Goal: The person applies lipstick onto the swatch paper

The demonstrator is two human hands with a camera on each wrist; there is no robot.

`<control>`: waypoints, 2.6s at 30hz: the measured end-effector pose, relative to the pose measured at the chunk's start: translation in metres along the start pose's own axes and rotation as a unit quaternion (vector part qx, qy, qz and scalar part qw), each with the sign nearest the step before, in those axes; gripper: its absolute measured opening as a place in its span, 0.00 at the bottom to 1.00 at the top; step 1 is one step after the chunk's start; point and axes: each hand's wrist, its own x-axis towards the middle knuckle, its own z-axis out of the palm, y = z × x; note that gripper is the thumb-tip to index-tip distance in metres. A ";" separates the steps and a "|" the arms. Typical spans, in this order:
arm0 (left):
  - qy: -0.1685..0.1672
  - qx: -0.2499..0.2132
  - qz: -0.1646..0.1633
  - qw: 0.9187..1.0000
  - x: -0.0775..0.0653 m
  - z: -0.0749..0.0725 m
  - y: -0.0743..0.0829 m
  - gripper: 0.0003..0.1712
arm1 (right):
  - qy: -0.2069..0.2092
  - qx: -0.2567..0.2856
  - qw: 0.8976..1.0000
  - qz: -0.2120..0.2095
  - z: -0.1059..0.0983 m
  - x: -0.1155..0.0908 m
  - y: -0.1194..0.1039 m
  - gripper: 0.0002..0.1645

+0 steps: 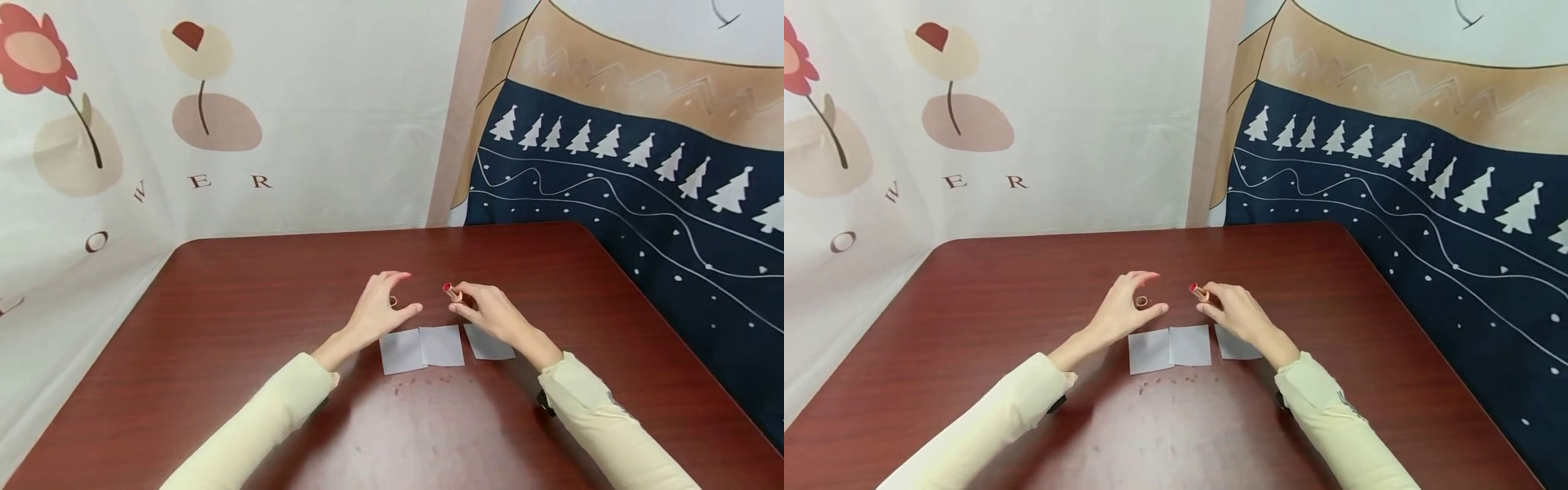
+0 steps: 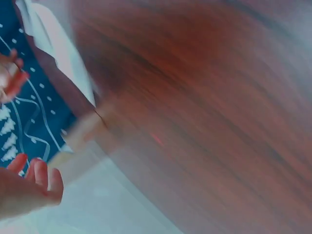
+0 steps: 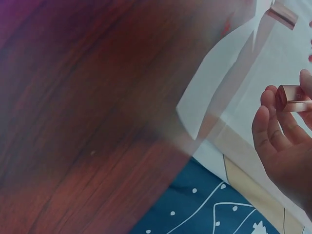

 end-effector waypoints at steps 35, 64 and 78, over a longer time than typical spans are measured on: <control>0.191 -0.622 -0.307 0.695 -0.009 0.075 0.081 0.17 | 0.052 0.272 0.951 0.141 0.000 -0.021 -0.016 0.16; 0.218 -0.595 -0.301 0.713 -0.010 0.070 0.078 0.17 | 0.008 0.382 0.908 0.174 0.000 -0.014 -0.026 0.20; 0.221 -0.588 -0.304 0.716 -0.014 0.074 0.078 0.17 | -0.003 0.379 0.909 0.174 0.003 -0.018 -0.024 0.23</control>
